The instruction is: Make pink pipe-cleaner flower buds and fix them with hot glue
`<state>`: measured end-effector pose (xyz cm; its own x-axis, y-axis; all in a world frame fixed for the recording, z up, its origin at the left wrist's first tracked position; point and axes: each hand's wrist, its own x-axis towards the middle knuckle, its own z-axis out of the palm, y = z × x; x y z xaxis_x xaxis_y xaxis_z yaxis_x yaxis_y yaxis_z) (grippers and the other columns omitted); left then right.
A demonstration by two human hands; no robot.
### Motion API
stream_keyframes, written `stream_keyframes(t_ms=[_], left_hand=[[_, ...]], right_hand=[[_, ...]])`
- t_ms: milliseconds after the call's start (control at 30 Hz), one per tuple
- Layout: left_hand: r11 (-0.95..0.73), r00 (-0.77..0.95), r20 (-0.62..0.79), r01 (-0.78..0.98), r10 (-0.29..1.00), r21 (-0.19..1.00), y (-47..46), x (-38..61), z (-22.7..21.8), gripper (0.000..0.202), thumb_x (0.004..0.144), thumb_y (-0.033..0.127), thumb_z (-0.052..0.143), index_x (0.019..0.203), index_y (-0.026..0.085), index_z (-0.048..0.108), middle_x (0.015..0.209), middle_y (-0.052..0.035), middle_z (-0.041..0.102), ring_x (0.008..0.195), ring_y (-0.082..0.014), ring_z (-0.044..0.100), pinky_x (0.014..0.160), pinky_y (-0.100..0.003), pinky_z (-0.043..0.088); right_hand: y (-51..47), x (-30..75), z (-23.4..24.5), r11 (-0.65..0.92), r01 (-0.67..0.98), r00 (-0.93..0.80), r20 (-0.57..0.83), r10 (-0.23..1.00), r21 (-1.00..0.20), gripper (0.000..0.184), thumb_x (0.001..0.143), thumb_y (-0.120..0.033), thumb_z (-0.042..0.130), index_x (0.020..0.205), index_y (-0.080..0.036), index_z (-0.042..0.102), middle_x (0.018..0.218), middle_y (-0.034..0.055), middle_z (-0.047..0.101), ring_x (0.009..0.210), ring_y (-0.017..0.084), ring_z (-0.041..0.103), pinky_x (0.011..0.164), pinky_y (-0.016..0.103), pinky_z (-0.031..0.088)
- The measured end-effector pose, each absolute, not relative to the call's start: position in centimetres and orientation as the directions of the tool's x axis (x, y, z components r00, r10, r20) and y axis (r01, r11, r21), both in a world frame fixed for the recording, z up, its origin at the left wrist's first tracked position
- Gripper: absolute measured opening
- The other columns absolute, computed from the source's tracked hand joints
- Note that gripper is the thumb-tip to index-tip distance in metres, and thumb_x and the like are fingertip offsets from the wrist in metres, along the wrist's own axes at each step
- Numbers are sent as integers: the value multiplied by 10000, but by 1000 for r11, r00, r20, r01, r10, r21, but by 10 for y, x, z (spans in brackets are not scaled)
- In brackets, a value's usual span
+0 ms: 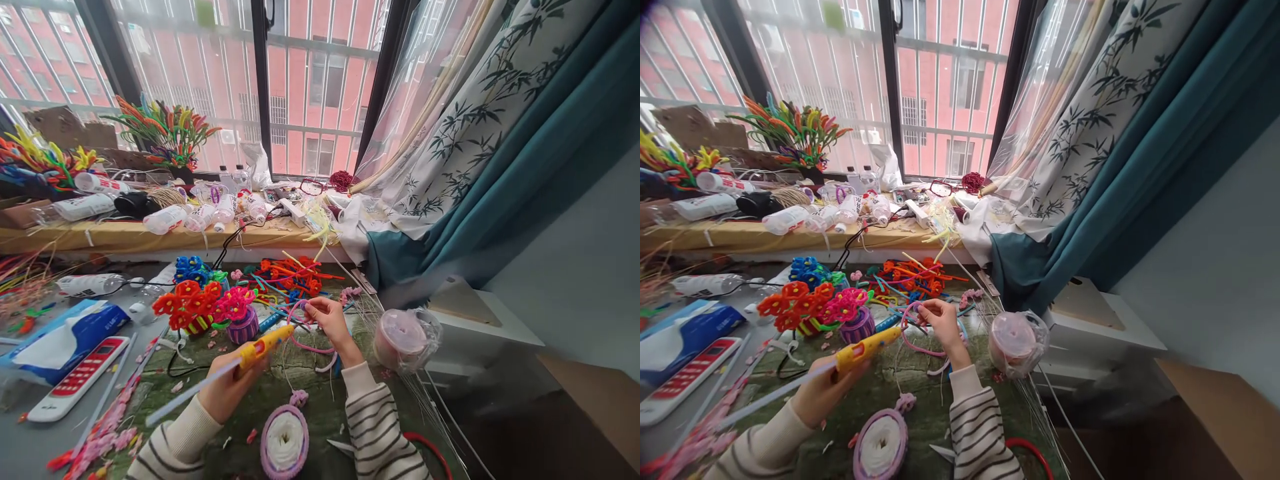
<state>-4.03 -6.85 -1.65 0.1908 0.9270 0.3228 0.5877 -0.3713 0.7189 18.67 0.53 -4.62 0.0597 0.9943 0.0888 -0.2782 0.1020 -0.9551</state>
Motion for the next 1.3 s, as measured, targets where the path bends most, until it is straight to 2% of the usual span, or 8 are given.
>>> stream_keyframes(t_ms=[133,233,533,667,767,867,1133,1300], left_hand=[[-301,150,261,469,954,830,-55,-31,-15,381,781,536,576,732,178,695,423,17,531,362,-134,444,351,-237,358],[-245,84,231,399,969,884,-42,-29,-6,404,737,574,619,661,178,651,411,24,499,353,-125,433,347,-235,343],[-294,182,235,466,955,834,-19,-36,11,416,729,528,645,524,183,539,384,47,479,355,-96,414,365,-204,299],[-318,212,248,439,945,840,-12,-35,23,319,697,468,691,598,176,612,426,50,494,374,-96,410,351,-204,298],[-264,109,242,296,964,918,-11,-18,29,276,688,434,718,648,177,627,434,44,525,367,-103,427,343,-213,324],[-258,60,251,149,966,955,-13,6,23,320,750,436,670,575,181,592,439,25,547,345,-93,420,341,-218,323],[-257,-10,265,221,964,941,-13,30,3,301,829,452,624,807,161,698,412,32,543,395,-144,523,422,-256,429],[-218,9,219,130,976,967,-9,30,0,350,818,460,632,940,135,675,424,39,556,381,-142,526,406,-251,430]], right_hand=[[4,186,-36,113,-283,64,99,993,-952,404,573,-513,843,698,-166,677,578,19,664,495,159,600,499,275,483],[4,184,-30,129,-292,79,111,991,-948,397,584,-504,839,711,-165,675,581,15,656,501,155,596,509,276,481],[3,185,-23,154,-354,150,106,983,-923,399,631,-502,812,761,-161,652,602,11,644,506,134,573,494,251,435],[0,185,-19,151,-390,156,96,983,-908,399,632,-504,811,767,-170,640,605,-1,626,510,120,552,485,236,414],[-2,183,-15,138,-390,137,91,986,-910,394,625,-499,818,751,-171,640,596,-3,620,497,114,543,463,228,401],[-4,181,-11,117,-373,109,82,991,-921,388,609,-491,830,731,-172,647,584,-4,621,471,117,534,426,228,384],[-4,180,-12,93,-341,85,68,994,-935,368,597,-465,847,695,-171,648,579,5,658,470,135,583,427,233,421],[-3,183,-17,105,-280,28,101,994,-954,343,631,-465,829,688,-169,665,565,17,675,468,146,614,448,242,459]])
